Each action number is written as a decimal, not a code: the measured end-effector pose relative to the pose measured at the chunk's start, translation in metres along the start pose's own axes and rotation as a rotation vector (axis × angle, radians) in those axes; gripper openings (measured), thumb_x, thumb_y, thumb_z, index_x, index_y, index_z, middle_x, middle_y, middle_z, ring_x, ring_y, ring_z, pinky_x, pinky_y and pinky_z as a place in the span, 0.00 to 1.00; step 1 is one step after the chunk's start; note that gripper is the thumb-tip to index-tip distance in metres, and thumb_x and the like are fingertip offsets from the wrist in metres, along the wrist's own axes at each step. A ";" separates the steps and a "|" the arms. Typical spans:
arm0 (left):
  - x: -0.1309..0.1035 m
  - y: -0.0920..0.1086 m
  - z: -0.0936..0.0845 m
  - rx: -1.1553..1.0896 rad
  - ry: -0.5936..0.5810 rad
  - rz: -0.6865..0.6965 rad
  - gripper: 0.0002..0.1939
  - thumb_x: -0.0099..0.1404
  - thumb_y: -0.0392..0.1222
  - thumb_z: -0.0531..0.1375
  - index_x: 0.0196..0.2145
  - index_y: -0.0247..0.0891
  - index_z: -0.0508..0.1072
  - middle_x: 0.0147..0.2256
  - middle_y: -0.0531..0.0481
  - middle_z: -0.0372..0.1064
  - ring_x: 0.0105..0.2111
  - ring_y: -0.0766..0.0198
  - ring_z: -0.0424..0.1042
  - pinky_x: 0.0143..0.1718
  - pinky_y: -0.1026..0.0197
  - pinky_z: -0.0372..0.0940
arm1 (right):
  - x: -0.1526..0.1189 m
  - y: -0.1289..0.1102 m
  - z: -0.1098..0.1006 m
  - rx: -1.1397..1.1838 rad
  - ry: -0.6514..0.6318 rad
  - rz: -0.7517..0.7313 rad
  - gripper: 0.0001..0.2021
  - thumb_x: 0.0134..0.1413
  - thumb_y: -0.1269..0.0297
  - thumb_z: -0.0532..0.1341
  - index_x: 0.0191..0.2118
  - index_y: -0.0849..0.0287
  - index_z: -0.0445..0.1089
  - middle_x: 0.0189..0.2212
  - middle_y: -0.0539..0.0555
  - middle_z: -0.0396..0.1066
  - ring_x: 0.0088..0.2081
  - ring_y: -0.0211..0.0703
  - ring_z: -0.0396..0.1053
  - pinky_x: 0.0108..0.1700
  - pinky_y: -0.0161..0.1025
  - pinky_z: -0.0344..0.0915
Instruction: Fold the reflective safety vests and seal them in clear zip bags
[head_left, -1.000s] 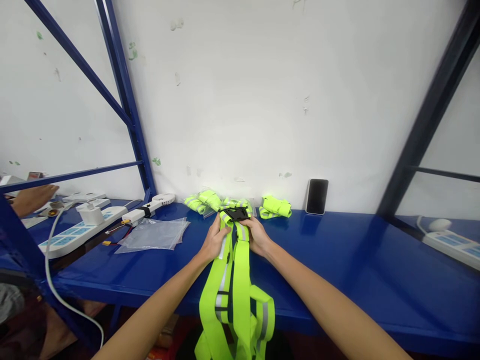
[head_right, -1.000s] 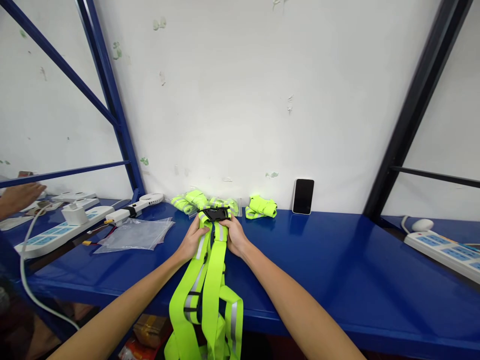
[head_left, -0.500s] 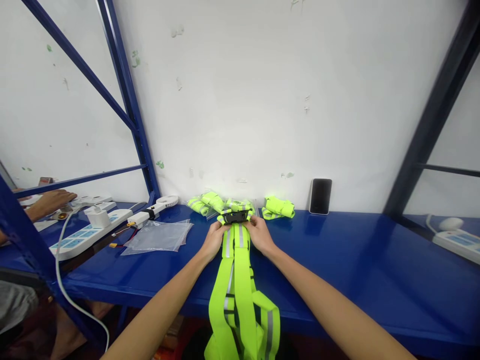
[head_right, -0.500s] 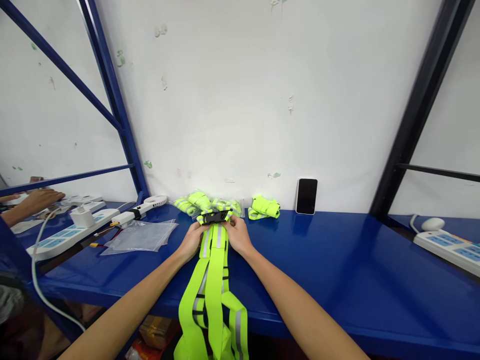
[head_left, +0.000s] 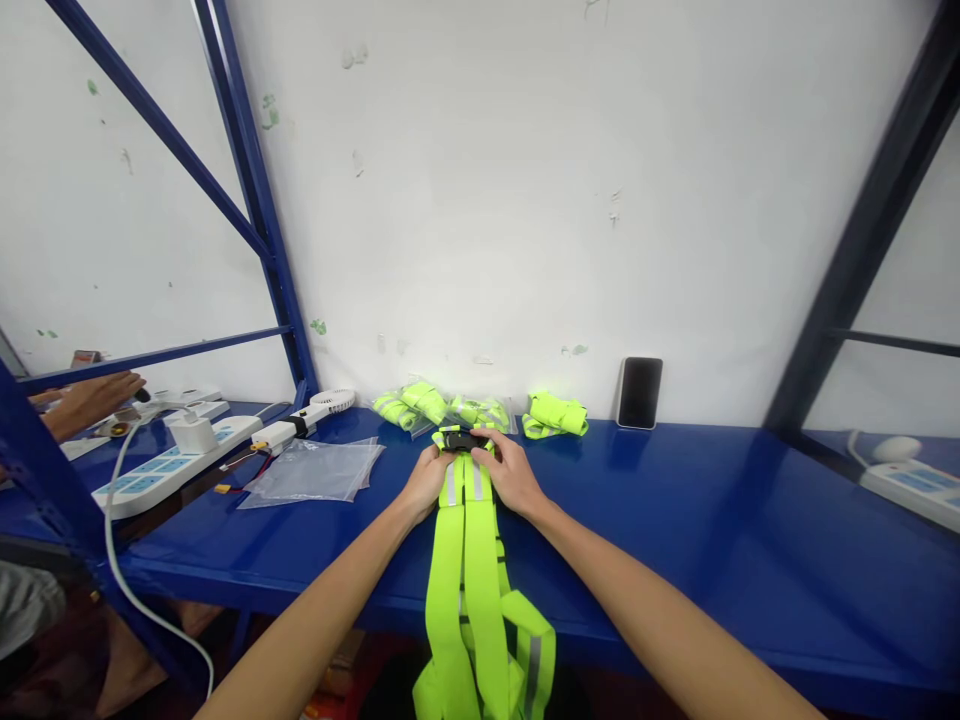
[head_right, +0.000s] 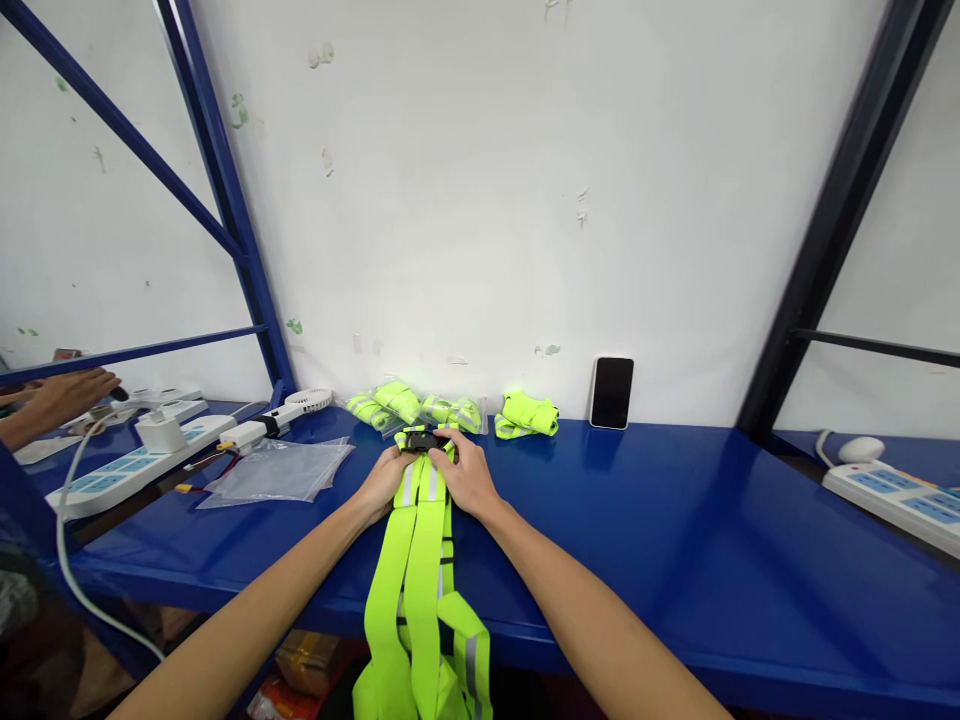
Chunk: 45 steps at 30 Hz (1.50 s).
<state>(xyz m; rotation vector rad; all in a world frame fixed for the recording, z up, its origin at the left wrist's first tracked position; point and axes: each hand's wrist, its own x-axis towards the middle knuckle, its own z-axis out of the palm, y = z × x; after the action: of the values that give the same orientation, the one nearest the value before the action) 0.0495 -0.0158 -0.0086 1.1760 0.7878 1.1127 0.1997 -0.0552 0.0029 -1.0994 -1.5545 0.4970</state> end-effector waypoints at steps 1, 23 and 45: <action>0.000 -0.001 0.000 0.006 0.001 0.008 0.18 0.53 0.39 0.61 0.43 0.33 0.72 0.34 0.45 0.77 0.33 0.53 0.76 0.34 0.57 0.68 | 0.001 0.001 0.000 0.029 -0.003 0.030 0.17 0.51 0.58 0.57 0.46 0.55 0.73 0.34 0.52 0.73 0.28 0.42 0.66 0.34 0.39 0.63; -0.009 0.023 -0.005 -0.253 -0.146 -0.125 0.23 0.53 0.39 0.60 0.48 0.35 0.69 0.34 0.47 0.76 0.31 0.57 0.75 0.37 0.56 0.69 | 0.009 0.001 0.008 0.827 0.021 0.373 0.12 0.46 0.60 0.58 0.36 0.59 0.72 0.34 0.54 0.75 0.34 0.48 0.72 0.37 0.43 0.68; 0.002 0.008 -0.002 -0.177 -0.249 -0.008 0.25 0.62 0.51 0.55 0.55 0.40 0.62 0.47 0.45 0.71 0.45 0.52 0.71 0.46 0.52 0.65 | 0.010 0.024 0.017 0.572 -0.055 0.209 0.29 0.49 0.68 0.59 0.59 0.50 0.56 0.50 0.52 0.67 0.51 0.48 0.65 0.54 0.46 0.60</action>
<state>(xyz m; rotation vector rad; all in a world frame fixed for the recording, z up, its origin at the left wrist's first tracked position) 0.0468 -0.0130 -0.0014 1.1335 0.4920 0.9849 0.1938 -0.0317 -0.0154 -0.8042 -1.2309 1.0473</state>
